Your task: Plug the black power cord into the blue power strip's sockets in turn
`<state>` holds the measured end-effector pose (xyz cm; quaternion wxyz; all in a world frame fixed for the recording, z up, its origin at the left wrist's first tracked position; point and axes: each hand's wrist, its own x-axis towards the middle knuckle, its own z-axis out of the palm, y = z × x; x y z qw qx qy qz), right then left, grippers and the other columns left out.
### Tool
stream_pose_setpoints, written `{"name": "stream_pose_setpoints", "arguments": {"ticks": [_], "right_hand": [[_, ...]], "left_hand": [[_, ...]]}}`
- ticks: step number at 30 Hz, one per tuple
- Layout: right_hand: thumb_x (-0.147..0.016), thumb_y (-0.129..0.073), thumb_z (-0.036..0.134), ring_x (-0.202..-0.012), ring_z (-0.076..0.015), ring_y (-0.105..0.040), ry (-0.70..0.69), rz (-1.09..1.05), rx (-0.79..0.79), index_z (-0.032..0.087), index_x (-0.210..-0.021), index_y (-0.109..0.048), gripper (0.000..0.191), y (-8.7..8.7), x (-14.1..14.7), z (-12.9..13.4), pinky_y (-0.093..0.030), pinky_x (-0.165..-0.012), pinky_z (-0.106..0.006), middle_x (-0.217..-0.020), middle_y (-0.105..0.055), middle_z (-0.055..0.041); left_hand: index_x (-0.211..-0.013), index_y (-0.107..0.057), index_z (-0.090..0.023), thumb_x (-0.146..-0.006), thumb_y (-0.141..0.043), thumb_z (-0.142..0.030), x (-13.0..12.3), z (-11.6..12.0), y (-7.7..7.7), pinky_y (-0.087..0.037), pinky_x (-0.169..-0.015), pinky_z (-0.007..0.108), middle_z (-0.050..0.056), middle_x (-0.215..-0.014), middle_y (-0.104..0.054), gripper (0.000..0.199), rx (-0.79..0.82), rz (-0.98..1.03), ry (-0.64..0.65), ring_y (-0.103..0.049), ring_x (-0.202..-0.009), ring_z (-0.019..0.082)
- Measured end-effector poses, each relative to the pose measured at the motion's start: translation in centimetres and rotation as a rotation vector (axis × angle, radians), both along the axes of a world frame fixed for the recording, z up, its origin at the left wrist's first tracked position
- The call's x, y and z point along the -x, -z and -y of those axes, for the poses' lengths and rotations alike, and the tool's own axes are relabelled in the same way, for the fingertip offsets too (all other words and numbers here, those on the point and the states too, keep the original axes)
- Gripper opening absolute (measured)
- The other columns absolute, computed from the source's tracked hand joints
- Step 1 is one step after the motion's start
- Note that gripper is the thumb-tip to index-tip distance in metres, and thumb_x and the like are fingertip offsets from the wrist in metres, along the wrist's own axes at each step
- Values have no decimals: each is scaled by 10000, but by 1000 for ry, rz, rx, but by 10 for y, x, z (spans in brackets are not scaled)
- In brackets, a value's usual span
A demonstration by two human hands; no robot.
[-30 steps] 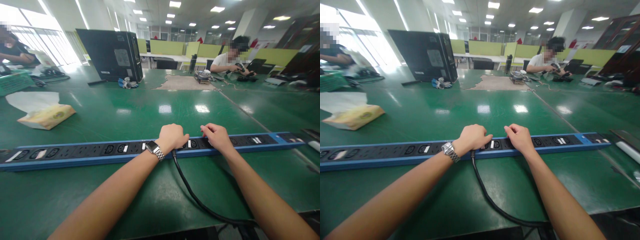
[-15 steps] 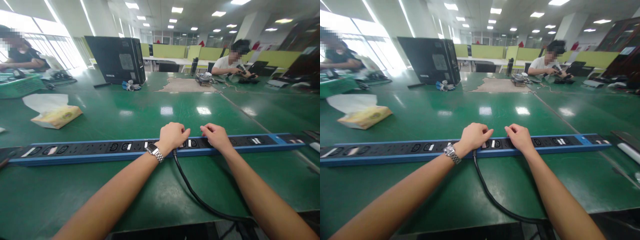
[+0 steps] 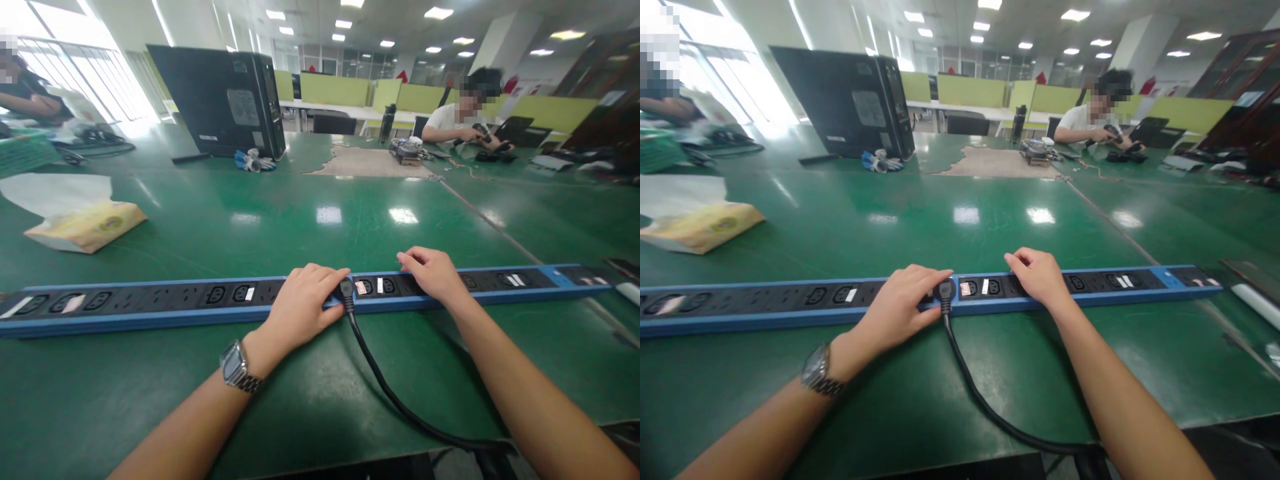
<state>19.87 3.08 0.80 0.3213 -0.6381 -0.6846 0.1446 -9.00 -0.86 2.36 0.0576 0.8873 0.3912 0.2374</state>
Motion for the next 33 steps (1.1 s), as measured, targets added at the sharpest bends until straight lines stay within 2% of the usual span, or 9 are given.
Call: {"name": "stream_pose_setpoints", "arguments": {"ticks": [5,10,16,20,22,25,27,29,33], "right_hand": [[-868,-518,519,-686,-161,-609,4,16,-1,201,-700,-672,392,2,-1,0,-381,-657,-280,-691,-685,-2],[-870,-520,511,-689,-161,-609,-9,2,-4,200,-719,-679,382,2,-2,-1,-381,-660,-279,-702,-688,-3],[-868,-524,521,-683,-161,-602,4,-17,-11,198,-690,-671,397,2,-2,-1,-384,-668,-277,-677,-680,-5],[-865,-527,524,-678,-160,-597,1,-47,-22,198,-678,-664,400,3,-3,-1,-386,-661,-274,-665,-674,-5],[-865,-526,526,-661,-159,-590,9,-64,-28,198,-681,-664,401,3,-3,-1,-385,-647,-274,-659,-672,-5],[-865,-528,520,-663,-162,-596,4,-64,-25,198,-693,-671,393,3,-3,-1,-389,-648,-275,-665,-677,-8],[-866,-526,520,-676,-168,-606,-5,-47,-16,198,-700,-677,393,3,-3,-1,-393,-656,-277,-671,-683,-11],[-870,-517,526,-674,-171,-610,-10,-28,-10,197,-696,-677,405,3,-2,-1,-394,-654,-278,-674,-688,-16],[-870,-515,528,-671,-169,-613,0,-13,-14,198,-704,-680,404,3,-2,-1,-398,-657,-278,-681,-691,-15]], "left_hand": [[-1225,-594,-205,-870,-565,-207,-12,0,11,-459,-829,397,60,-1114,-699,356,-122,-16,-49,-601,-1023,240],[-1214,-587,-175,-873,-546,-194,-10,3,15,-491,-790,395,72,-1097,-707,344,-233,-26,-53,-633,-989,241],[-1241,-529,-159,-877,-513,-159,-12,8,7,-533,-842,303,95,-1161,-669,364,-286,243,-129,-624,-1078,199],[-1213,-555,-183,-879,-552,-199,2,4,-4,-539,-867,310,80,-1158,-674,335,-418,282,-159,-648,-1044,198],[-1197,-572,-184,-885,-585,-263,21,-4,-11,-551,-830,304,75,-1132,-685,323,-460,376,-311,-660,-1014,201],[-1225,-567,-154,-926,-542,-359,64,-17,-18,-563,-702,302,109,-1162,-662,364,-458,628,-712,-688,-859,183],[-1238,-557,-138,-947,-494,-378,91,-22,-19,-566,-733,338,109,-1110,-680,382,-376,689,-818,-690,-833,189],[-1137,-625,-159,-932,-502,-396,109,-20,-16,-546,-844,390,99,-1067,-695,336,-289,524,-780,-670,-964,234],[-1127,-638,-228,-911,-509,-465,115,-6,-8,-516,-910,380,62,-1083,-704,345,-173,289,-517,-654,-1004,227]]}}
